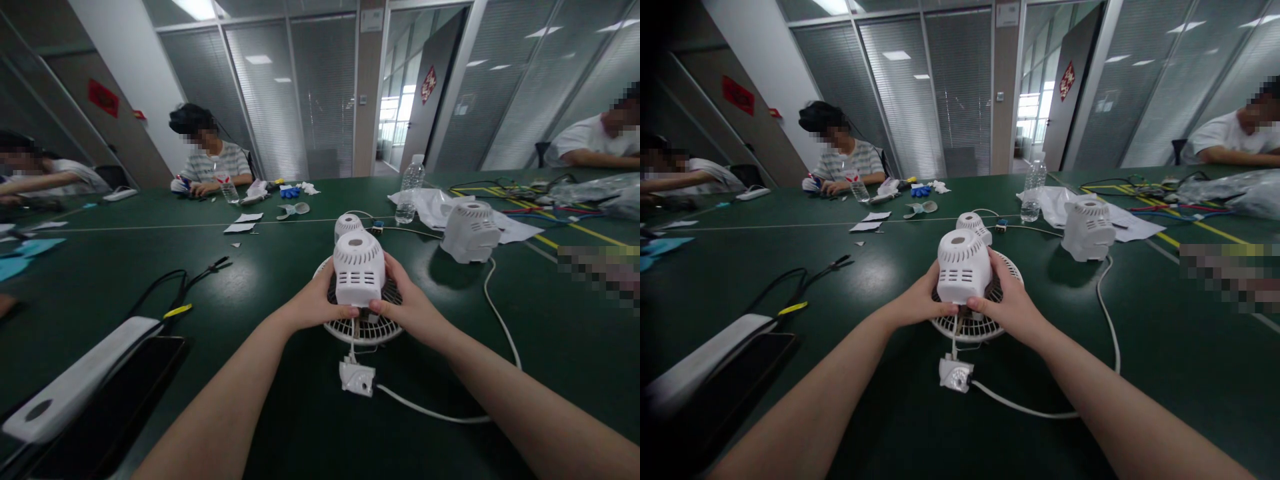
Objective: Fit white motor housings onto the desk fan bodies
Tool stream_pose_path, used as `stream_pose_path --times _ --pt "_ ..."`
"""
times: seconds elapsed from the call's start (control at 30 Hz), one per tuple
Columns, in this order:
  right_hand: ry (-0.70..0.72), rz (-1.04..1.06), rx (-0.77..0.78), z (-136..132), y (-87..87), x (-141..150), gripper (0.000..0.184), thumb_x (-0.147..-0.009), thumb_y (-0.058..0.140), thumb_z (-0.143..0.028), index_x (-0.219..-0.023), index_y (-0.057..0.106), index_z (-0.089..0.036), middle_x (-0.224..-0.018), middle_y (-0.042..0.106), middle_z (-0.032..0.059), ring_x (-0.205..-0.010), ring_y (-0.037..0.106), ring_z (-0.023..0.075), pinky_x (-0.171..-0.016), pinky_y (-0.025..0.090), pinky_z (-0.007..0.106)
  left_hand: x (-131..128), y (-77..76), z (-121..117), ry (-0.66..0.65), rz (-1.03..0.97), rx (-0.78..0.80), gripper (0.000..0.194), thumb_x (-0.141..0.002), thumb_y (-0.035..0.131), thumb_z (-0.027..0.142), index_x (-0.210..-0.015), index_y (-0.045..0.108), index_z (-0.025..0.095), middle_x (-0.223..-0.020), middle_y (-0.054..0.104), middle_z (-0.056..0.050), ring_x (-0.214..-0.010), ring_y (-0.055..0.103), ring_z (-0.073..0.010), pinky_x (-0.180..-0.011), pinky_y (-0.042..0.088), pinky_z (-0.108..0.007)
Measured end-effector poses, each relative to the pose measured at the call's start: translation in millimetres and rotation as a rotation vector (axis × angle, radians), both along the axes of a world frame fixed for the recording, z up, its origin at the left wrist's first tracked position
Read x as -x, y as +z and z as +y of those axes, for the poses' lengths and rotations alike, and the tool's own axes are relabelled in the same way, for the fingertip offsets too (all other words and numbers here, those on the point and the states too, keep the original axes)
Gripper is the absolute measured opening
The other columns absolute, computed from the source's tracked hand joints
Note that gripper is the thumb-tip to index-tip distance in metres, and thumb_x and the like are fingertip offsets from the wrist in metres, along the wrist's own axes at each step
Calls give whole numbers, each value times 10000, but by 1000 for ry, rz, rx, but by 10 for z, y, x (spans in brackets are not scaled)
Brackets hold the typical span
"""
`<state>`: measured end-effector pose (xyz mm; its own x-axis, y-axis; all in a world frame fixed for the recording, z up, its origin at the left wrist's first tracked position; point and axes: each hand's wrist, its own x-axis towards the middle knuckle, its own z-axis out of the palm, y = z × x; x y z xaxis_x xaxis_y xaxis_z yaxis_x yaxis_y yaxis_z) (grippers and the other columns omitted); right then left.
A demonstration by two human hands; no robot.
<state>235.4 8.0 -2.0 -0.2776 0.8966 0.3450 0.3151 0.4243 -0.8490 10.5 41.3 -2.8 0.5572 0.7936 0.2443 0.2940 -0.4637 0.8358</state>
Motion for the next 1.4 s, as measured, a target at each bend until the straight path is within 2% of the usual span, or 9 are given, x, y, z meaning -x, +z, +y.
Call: stream_pose_path --times 0.3,0.5,0.73,0.83,1.07,1.27,1.4 --pt "19 -9 47 12 16 -29 988 -750 746 -465 -1527 155 -307 -1582 273 70 -1444 280 310 -1184 221 553 3 -2 13 58 42 -13 1000 -607 822 428 -1441 298 251 -1440 464 -130 -1289 468 -374 -1052 386 -565" --pt "-24 -40 40 1 22 -18 984 -737 755 -477 -1517 190 -275 -1546 339 108 -1419 325 326 -1168 250 569 40 31 23 84 97 -25 996 -604 824 439 -1441 304 289 -1382 535 -99 -1222 536 -367 -1001 435 -568" --pt "-17 -46 -17 46 -9 -19 861 -775 724 -484 -1473 270 -265 -1496 414 111 -1380 392 311 -1156 302 531 40 8 45 143 45 -82 1040 -629 813 447 -1474 236 260 -1420 499 -135 -1276 497 -361 -1041 404 -565" --pt "-21 -41 -7 46 -5 -18 843 -773 727 -484 -1457 291 -253 -1481 429 115 -1370 403 309 -1151 310 529 31 37 26 155 83 -97 1056 -624 808 463 -1477 222 253 -1432 485 -136 -1280 493 -365 -1041 403 -566" --pt "-35 5 17 29 4 -43 802 -749 739 -510 -1399 349 -249 -1447 457 133 -1348 423 325 -1123 336 548 25 147 -54 123 243 -116 1001 -625 781 523 -1456 276 284 -1439 480 -109 -1251 511 -380 -996 433 -556" --pt "-1 -3 45 29 17 -80 807 -732 743 -534 -1376 362 -232 -1422 479 144 -1323 448 332 -1113 345 549 77 88 -15 80 182 -62 1047 -646 767 530 -1487 200 271 -1458 450 -135 -1264 498 -388 -1018 408 -570" --pt "29 -12 -22 27 12 -85 938 -724 756 -518 -1459 246 -236 -1494 395 137 -1370 393 327 -1150 297 535 91 47 7 27 110 -58 1025 -652 773 498 -1480 216 261 -1501 390 -136 -1318 439 -394 -1058 373 -575"
